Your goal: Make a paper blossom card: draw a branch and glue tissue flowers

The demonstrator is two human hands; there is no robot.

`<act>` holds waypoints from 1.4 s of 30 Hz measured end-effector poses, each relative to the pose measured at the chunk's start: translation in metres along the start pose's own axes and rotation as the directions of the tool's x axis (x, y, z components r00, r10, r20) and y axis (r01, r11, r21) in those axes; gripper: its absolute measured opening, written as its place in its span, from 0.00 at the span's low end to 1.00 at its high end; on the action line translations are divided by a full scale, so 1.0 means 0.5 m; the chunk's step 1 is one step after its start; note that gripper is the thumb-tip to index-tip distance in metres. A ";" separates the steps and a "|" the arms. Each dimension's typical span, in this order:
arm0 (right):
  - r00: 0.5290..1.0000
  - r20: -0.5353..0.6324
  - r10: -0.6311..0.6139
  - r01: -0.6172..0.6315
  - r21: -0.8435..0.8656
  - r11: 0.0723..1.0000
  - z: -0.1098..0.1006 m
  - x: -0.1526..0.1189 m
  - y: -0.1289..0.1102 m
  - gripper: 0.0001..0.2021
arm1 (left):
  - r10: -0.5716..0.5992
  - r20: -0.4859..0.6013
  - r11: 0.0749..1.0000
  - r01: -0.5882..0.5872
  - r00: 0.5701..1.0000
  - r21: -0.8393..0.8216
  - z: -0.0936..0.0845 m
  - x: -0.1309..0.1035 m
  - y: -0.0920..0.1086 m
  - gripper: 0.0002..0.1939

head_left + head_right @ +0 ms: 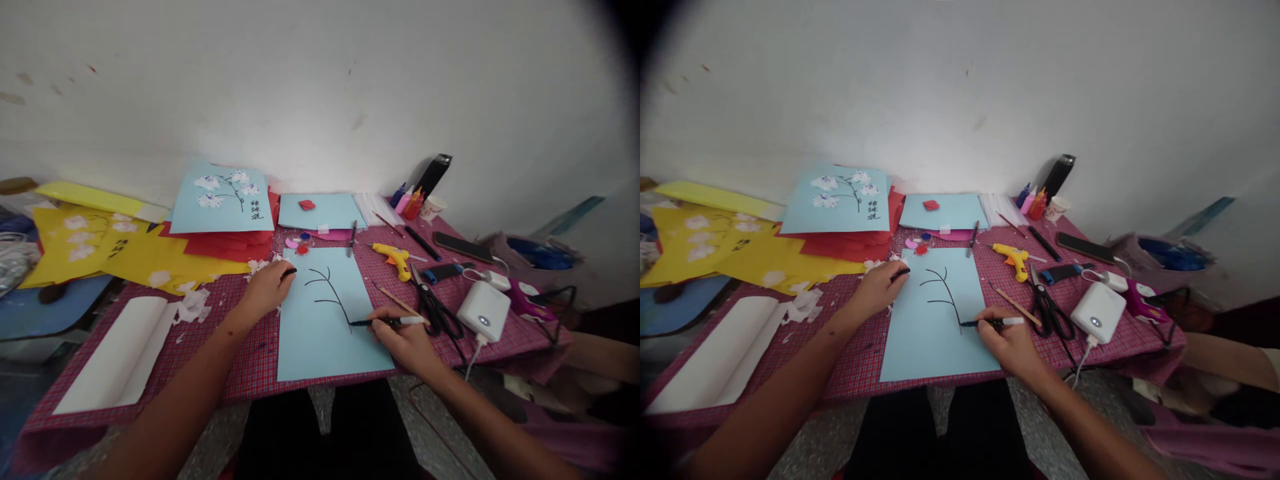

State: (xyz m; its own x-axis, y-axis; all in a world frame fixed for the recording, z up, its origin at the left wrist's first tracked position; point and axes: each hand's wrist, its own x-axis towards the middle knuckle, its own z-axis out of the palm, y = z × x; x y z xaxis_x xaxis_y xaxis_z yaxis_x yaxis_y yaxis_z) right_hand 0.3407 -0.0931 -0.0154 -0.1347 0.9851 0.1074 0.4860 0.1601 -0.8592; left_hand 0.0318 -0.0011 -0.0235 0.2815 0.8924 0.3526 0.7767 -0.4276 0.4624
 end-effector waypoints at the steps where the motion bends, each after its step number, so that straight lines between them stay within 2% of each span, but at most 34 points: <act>1: 1.000 0.005 0.000 0.000 -0.002 1.000 -0.001 -0.003 -0.001 0.10 | -0.001 0.000 1.000 0.001 1.000 0.000 0.000 0.000 0.000 0.07; 8: 1.000 0.014 0.005 -0.006 0.034 0.999 -0.003 -0.022 -0.006 0.09 | 0.008 0.006 1.000 -0.008 1.000 0.003 -0.001 0.000 -0.001 0.07; 13: 0.996 -0.083 0.021 -0.007 0.175 0.985 0.001 -0.002 -0.009 0.09 | 0.011 -0.007 1.000 -0.011 1.000 0.001 -0.002 -0.003 0.008 0.07; 18: 0.995 -0.088 -0.039 0.063 0.289 0.955 0.021 0.103 -0.049 0.10 | 0.060 -0.029 0.998 -0.061 0.998 -0.017 -0.003 -0.007 0.021 0.08; 21: 0.996 -0.037 -0.083 0.091 0.345 0.934 0.050 0.184 -0.082 0.08 | 0.090 -0.032 0.995 -0.091 0.995 -0.035 -0.004 -0.007 0.025 0.09; 23: 0.992 -0.046 -0.120 0.128 0.427 0.895 0.075 0.228 -0.095 0.08 | 0.097 -0.021 0.995 -0.098 0.995 -0.037 -0.005 -0.007 0.026 0.10; 26: 0.991 -0.074 -0.114 0.135 0.533 0.835 0.107 0.265 -0.094 0.06 | 0.093 -0.014 0.995 -0.093 0.996 -0.037 -0.004 -0.007 0.024 0.11; 30: 0.989 -0.132 -0.072 0.135 0.558 0.819 0.118 0.262 -0.067 0.08 | 0.070 -0.020 0.996 -0.071 0.997 -0.055 -0.001 -0.007 0.023 0.12; 36: 0.992 -0.029 -0.122 0.119 0.531 0.839 0.108 0.232 -0.053 0.11 | 0.060 0.004 0.996 -0.059 0.998 -0.072 0.002 -0.006 0.025 0.12; 42: 0.987 0.001 -0.161 0.139 0.507 0.851 0.116 0.226 -0.057 0.09 | 0.071 -0.002 0.996 -0.071 0.998 -0.046 0.005 -0.007 0.022 0.11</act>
State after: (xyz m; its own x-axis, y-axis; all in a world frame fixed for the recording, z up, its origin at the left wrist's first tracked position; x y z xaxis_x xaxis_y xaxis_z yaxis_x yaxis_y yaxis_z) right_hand 0.2615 0.0101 -0.0079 -0.2125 0.9462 0.2441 -0.0426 0.2406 -0.9697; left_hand 0.0411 -0.0084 -0.0217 0.3345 0.8598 0.3858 0.7285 -0.4956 0.4730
